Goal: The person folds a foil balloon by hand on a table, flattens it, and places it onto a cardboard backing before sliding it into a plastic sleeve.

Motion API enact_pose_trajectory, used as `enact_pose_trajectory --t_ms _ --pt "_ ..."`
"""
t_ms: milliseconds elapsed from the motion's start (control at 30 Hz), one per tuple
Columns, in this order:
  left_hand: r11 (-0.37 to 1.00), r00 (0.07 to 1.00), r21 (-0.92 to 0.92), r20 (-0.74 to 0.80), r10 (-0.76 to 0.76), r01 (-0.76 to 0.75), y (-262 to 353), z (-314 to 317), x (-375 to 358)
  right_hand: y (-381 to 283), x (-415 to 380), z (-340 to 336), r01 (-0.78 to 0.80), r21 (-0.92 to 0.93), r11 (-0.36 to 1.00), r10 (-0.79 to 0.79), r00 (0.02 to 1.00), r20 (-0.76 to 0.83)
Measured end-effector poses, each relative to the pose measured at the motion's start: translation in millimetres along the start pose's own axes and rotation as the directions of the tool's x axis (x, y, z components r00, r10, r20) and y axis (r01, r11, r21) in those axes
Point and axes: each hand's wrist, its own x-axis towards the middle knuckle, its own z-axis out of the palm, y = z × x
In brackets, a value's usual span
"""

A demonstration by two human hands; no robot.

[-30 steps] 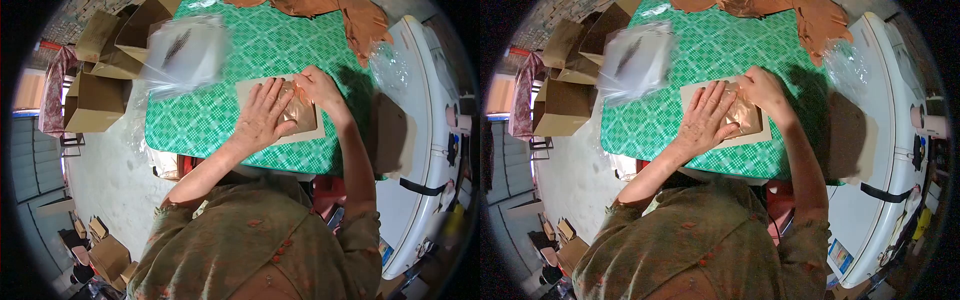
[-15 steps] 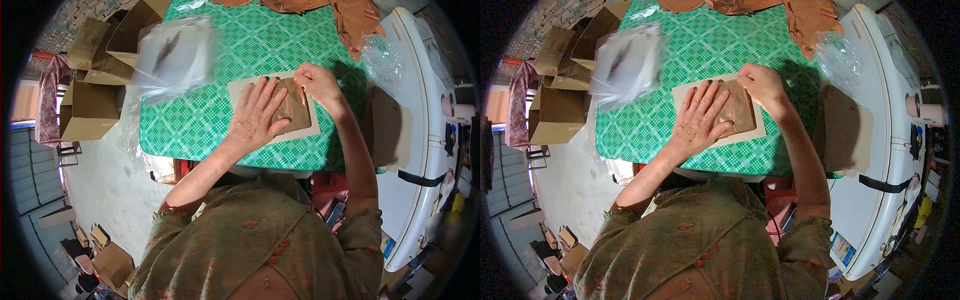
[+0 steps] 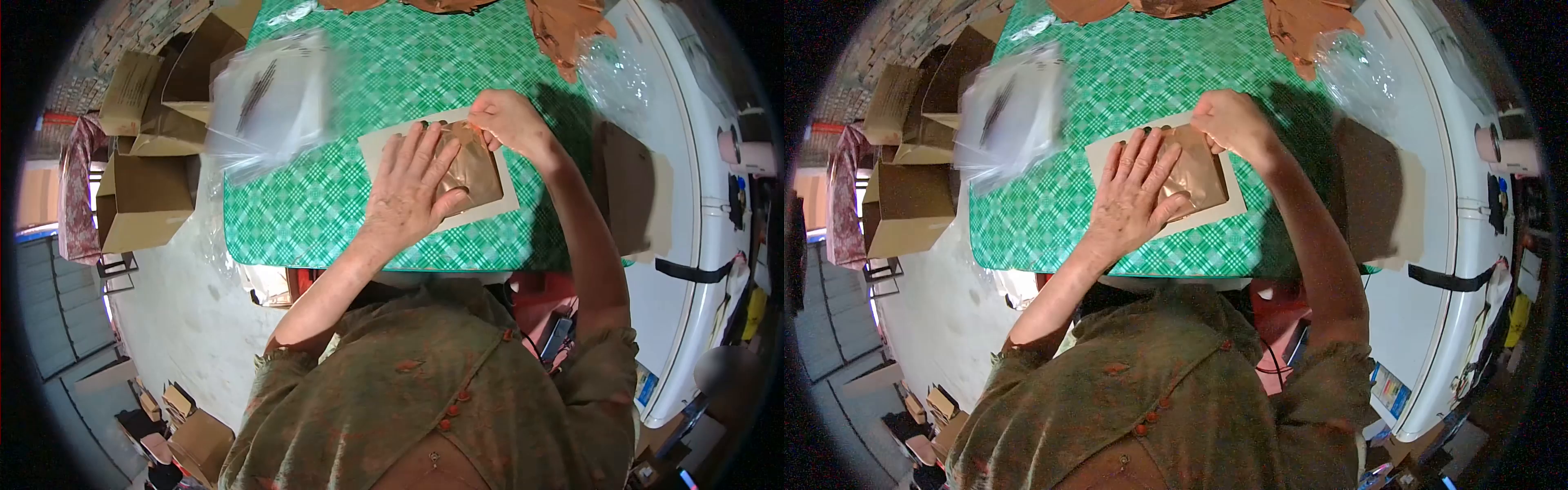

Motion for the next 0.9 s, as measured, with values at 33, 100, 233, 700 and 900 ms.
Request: enact_pose_trajectory --t_ms 33,100,233,700,900 --pt "1.000 1.000 0.004 0.000 0.006 -0.006 -0.4 -0.1 0.1 -4.8 -1.9 -1.5 -0.006 0.000 1.000 0.006 1.000 0.014" --pt "1.000 1.000 0.010 0.002 0.014 -0.014 0.1 0.4 1.0 -3.4 -1.6 -4.3 -0.019 -0.011 1.000 0.019 0.999 0.040" --pt "1.000 1.000 0.013 0.006 0.018 -0.018 -0.3 0.6 0.9 -0.9 15.4 -8.3 -0.032 -0.159 0.987 0.048 0.994 0.095" --pt "0.999 0.999 0.040 0.039 0.014 -0.015 0.2 2.6 3.2 4.2 29.2 -5.2 0.437 -0.578 0.689 -0.461 0.880 0.114" --pt "0.999 0.999 0.052 0.042 0.012 -0.014 1.1 3.7 2.6 -20.9 31.1 -6.5 0.214 -0.644 0.735 -0.109 0.974 0.199"
